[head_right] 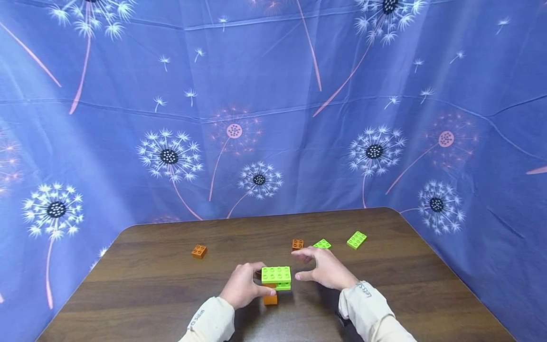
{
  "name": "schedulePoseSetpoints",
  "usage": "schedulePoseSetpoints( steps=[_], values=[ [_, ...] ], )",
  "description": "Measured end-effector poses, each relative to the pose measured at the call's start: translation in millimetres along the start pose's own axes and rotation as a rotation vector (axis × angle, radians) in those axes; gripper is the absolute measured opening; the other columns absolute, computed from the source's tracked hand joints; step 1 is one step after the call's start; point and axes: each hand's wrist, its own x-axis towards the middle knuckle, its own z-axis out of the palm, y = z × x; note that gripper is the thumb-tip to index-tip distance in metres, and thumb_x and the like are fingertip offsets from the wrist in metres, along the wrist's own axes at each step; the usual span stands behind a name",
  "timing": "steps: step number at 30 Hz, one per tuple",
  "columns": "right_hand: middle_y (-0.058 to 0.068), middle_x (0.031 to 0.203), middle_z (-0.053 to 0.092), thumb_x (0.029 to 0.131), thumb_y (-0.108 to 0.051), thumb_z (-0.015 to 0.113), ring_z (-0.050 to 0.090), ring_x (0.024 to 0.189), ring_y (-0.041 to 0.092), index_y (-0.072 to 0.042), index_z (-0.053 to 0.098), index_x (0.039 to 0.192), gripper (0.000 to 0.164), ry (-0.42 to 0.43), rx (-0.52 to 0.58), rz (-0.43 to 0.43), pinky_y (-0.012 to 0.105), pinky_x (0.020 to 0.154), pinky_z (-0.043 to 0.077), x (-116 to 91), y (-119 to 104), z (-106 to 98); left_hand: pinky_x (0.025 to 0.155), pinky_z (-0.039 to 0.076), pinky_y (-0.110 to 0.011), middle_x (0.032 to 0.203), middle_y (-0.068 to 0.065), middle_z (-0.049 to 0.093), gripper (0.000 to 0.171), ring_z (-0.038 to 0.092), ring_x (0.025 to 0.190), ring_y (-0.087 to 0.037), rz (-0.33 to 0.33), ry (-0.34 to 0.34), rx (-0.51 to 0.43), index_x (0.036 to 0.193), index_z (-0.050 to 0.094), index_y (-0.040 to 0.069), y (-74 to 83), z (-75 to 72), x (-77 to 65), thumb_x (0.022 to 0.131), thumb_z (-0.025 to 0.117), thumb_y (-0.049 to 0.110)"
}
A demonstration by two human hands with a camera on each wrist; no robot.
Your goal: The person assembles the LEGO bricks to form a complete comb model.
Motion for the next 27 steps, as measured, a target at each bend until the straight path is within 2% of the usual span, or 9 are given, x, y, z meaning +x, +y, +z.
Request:
schedulePoseSetpoints(
  steps=[4, 7, 11, 21, 27],
  values=[
    [0.015, 0.116, 0.069, 0.085, -0.018, 0.082, 0.063, 0.104, 0.035, -0.002, 0.066, 0.129, 0.05, 0.081, -0.047, 0.037, 0.048, 0.084, 0.054, 6.7, 10.6, 0.3, 0.093, 0.053, -0.055, 0.115, -0.019, 0.072, 0.063, 0.067, 0.107, -0.04, 0.004, -0.002, 0.011, 0.12, 0.07, -0.002, -0.6, -0.1, 0.2, 0.068, 0.094, 0.023],
    [0.017, 0.115, 0.069, 0.085, -0.012, 0.081, 0.065, 0.101, 0.037, 0.0, 0.065, 0.128, 0.048, 0.136, -0.062, 0.07, 0.046, 0.081, 0.056, 13.9, 16.8, 1.8, 0.092, 0.054, -0.053, 0.109, -0.016, 0.074, 0.057, 0.068, 0.104, -0.038, 0.009, -0.001, -0.008, 0.115, 0.072, 0.0, -0.9, 0.2, 0.3, 0.068, 0.094, 0.021],
    [0.02, 0.118, 0.068, 0.083, -0.008, 0.081, 0.067, 0.101, 0.038, 0.0, 0.066, 0.128, 0.049, 0.183, -0.066, 0.114, 0.049, 0.082, 0.057, 23.5, 21.4, 4.0, 0.089, 0.055, -0.05, 0.103, -0.013, 0.075, 0.051, 0.069, 0.1, -0.037, 0.015, 0.008, -0.027, 0.111, 0.074, 0.002, -1.9, 2.1, 0.4, 0.067, 0.094, 0.02],
    [0.025, 0.123, 0.066, 0.08, -0.006, 0.083, 0.066, 0.104, 0.042, 0.003, 0.067, 0.125, 0.049, 0.193, -0.163, 0.111, 0.056, 0.09, 0.053, 46.1, 26.3, 7.6, 0.094, 0.053, -0.053, 0.111, -0.018, 0.074, 0.057, 0.068, 0.106, -0.039, -0.009, 0.017, -0.038, 0.115, 0.072, -0.002, -2.3, 2.6, 0.1, 0.066, 0.095, 0.019],
    [0.025, 0.122, 0.066, 0.078, -0.004, 0.084, 0.064, 0.11, 0.044, 0.005, 0.068, 0.123, 0.049, 0.173, -0.222, 0.147, 0.058, 0.097, 0.049, 57.3, 31.0, 10.6, 0.093, 0.053, -0.054, 0.109, -0.018, 0.074, 0.057, 0.067, 0.105, -0.039, -0.019, 0.009, -0.041, 0.114, 0.072, -0.002, -0.9, 2.8, 0.6, 0.066, 0.095, 0.02]
  ],
)
